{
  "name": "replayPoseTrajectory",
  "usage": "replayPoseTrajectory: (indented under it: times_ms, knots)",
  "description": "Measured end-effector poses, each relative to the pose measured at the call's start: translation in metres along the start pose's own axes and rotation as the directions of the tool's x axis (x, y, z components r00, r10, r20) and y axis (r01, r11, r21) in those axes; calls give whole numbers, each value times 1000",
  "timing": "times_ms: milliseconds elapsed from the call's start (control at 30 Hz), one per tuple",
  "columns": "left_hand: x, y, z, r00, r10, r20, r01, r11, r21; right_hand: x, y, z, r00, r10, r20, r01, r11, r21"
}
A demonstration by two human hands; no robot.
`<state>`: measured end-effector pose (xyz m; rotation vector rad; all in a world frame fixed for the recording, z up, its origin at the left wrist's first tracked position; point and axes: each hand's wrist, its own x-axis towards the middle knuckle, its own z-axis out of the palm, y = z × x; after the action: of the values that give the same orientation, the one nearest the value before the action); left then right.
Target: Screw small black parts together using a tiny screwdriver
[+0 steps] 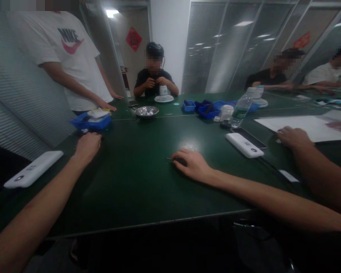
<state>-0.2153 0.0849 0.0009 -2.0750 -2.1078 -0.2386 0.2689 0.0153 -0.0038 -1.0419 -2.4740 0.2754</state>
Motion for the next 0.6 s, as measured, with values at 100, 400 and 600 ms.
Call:
replayPoseTrajectory:
  times_ms: [100, 400, 600]
  knots:
    - [0, 9, 0, 999, 30, -23, -24, 970, 244, 0, -1, -1, 1000, -1, -1, 1, 1000, -3]
    - [5, 9, 7, 999, -15, -53, 23, 985, 170, -1, -3, -2, 1000, 3, 2, -3, 1000, -7]
    - [8, -8, 3, 999, 29, -34, -23, 989, 144, -1, -2, -2, 1000, -3, 10, 3, 1000, -3]
